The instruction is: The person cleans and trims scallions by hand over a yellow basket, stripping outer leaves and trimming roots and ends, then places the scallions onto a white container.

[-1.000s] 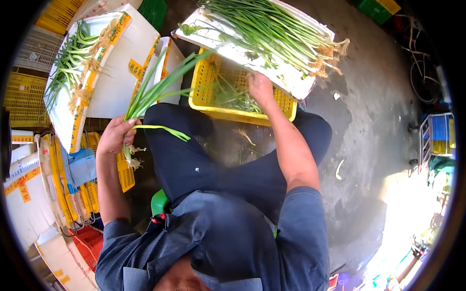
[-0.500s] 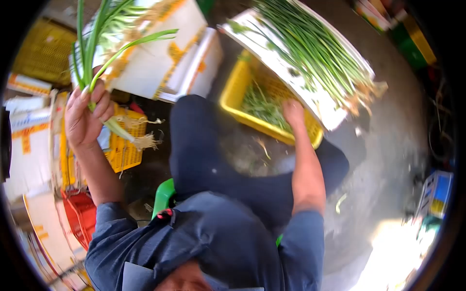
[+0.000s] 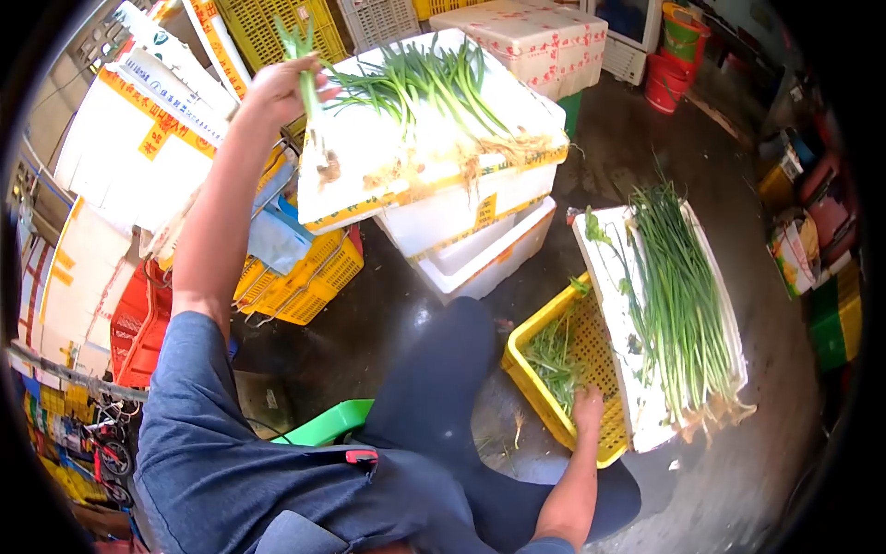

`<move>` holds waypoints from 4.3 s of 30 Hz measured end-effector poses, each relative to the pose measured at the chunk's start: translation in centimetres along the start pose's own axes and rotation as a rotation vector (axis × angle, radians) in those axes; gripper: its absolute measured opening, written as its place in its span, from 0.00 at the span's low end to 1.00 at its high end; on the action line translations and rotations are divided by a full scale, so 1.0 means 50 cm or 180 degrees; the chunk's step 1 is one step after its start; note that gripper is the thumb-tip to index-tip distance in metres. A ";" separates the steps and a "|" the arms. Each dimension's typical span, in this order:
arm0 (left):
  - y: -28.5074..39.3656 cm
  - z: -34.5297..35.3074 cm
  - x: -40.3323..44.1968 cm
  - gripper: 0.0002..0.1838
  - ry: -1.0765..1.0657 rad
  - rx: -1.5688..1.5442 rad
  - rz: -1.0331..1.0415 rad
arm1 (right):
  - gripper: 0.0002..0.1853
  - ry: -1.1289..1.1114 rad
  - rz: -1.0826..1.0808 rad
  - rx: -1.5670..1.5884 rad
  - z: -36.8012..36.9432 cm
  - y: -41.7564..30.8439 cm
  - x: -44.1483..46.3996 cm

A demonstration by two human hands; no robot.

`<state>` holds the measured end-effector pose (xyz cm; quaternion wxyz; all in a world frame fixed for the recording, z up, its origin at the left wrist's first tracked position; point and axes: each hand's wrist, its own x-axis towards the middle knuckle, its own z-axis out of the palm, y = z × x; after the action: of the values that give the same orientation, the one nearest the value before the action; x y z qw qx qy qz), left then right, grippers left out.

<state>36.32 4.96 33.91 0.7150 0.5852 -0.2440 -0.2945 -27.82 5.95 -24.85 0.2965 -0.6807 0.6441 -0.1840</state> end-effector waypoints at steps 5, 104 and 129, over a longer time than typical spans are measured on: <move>-0.179 0.025 0.158 0.22 -0.0153 0.1237 -0.0887 | 0.22 -0.0011 -0.0072 0.0057 0.003 0.012 0.003; -0.822 0.453 -0.447 0.10 -0.2710 -0.0298 -0.2050 | 0.05 0.0756 0.0186 0.3291 -0.179 -0.438 -0.013; -0.818 0.440 -0.407 0.09 -0.2094 -0.0423 -0.2085 | 0.03 0.0892 0.0171 0.3766 -0.183 -0.398 -0.053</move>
<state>1.10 -1.70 -1.99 0.5051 0.4599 -0.2408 -0.6895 -18.59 6.94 -4.83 0.5414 -0.3533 0.4824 -0.5910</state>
